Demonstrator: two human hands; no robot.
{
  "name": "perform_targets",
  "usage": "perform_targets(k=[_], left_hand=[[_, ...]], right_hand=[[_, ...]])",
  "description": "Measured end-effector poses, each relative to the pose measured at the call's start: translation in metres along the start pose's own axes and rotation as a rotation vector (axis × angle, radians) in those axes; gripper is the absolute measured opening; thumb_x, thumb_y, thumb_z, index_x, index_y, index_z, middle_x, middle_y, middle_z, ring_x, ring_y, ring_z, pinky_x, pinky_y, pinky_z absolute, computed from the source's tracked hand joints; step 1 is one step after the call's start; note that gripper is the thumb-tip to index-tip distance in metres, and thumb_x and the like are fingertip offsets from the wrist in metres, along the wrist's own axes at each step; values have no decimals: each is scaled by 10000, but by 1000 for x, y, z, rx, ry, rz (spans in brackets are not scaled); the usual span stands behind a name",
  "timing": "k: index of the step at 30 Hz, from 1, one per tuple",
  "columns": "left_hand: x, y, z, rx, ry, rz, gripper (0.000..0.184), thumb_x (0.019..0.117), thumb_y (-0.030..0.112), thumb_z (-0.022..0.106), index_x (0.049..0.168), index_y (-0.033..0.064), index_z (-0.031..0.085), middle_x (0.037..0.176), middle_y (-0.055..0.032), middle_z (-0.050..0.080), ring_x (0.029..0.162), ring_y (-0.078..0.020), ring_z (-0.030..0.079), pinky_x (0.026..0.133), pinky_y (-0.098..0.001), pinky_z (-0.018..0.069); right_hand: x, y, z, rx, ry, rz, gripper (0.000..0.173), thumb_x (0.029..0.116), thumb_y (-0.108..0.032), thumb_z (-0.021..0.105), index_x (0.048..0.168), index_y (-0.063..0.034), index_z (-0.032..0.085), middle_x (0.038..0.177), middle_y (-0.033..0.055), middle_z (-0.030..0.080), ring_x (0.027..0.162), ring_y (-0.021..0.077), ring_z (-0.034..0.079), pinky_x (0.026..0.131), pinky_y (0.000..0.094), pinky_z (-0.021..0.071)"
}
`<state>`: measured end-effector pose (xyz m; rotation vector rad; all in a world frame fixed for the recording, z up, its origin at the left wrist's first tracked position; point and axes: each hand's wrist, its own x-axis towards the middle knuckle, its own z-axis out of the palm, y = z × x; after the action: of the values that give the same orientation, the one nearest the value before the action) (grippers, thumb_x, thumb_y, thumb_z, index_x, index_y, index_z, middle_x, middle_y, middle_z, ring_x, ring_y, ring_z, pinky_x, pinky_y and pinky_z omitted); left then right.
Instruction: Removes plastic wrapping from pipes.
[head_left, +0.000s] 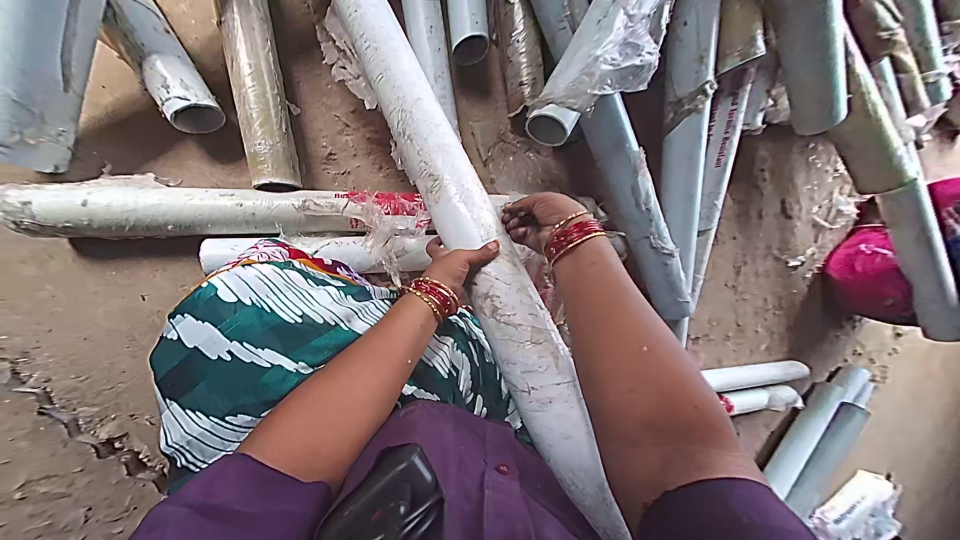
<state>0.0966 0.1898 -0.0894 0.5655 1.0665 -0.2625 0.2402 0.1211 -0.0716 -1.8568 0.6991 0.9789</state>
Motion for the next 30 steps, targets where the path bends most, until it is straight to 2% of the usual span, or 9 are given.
perform_targets(k=[5, 8, 10, 13, 16, 20, 23, 26, 30], left_hand=[[1, 0, -2, 16, 2, 1, 998, 855, 105, 830, 1575, 113, 139, 1268, -240, 596, 1050, -286, 661, 877, -424, 571], [2, 0, -1, 4, 1, 11, 996, 845, 63, 826, 1568, 102, 141, 1279, -239, 589, 1072, -287, 651, 886, -428, 567], [2, 1, 1, 6, 2, 13, 1004, 841, 62, 829, 1569, 110, 139, 1275, -237, 592, 1080, -291, 648, 897, -436, 562], [3, -2, 3, 38, 16, 34, 1038, 826, 96, 858, 1568, 100, 131, 1254, -246, 596, 1051, -284, 659, 893, -429, 565], [7, -9, 2, 106, 1, 91, 1115, 810, 166, 890, 1577, 93, 85, 1317, -279, 560, 1093, -298, 660, 940, -438, 559], [8, -11, 0, 158, -6, 107, 1078, 853, 194, 857, 1595, 106, 80, 1360, -304, 539, 1167, -336, 628, 992, -472, 525], [12, -14, -2, 150, -25, 110, 962, 922, 208, 788, 1605, 114, 118, 1350, -297, 555, 1152, -340, 633, 971, -469, 532], [14, -15, -4, 157, -34, 105, 865, 967, 224, 735, 1604, 122, 160, 1282, -273, 604, 1066, -308, 658, 917, -441, 546], [16, -16, -5, 210, -49, 115, 857, 961, 217, 745, 1598, 94, 184, 1303, -292, 600, 1057, -322, 669, 901, -444, 551]], right_hand=[[1, -38, -10, 138, 14, -225, 57, 1009, -59, 545, 973, -103, 547, 713, -7, 561, 546, 57, 517, 517, 183, 452], [-6, -59, -20, -240, 127, -389, 111, 887, -17, 645, 961, -87, 601, 739, -10, 620, 578, 55, 583, 537, 202, 500], [-11, -55, -25, -442, 91, -411, 294, 824, 73, 657, 1096, 10, 566, 919, 83, 598, 740, 130, 611, 690, 300, 558], [-14, -31, -26, -636, 31, -413, 290, 767, 184, 643, 991, 32, 539, 908, 117, 636, 728, 139, 663, 704, 309, 592], [-23, -6, -26, -716, -73, -359, 283, 870, 134, 630, 1139, 46, 634, 948, 132, 687, 700, 125, 641, 678, 286, 560], [-33, 10, -27, -695, -53, -331, 193, 966, -32, 553, 1102, 53, 661, 941, 129, 650, 720, 134, 615, 717, 325, 552], [-37, 8, -31, -702, -7, -390, 219, 1020, -176, 617, 988, 33, 671, 855, 87, 655, 696, 110, 612, 706, 322, 538], [-32, 6, -35, -801, -21, -468, 145, 947, -101, 706, 1005, 27, 672, 891, 117, 685, 730, 162, 666, 746, 376, 582], [-36, 4, -35, -997, 27, -485, 146, 943, -110, 690, 989, 24, 727, 950, 189, 714, 879, 297, 678, 841, 546, 512]])
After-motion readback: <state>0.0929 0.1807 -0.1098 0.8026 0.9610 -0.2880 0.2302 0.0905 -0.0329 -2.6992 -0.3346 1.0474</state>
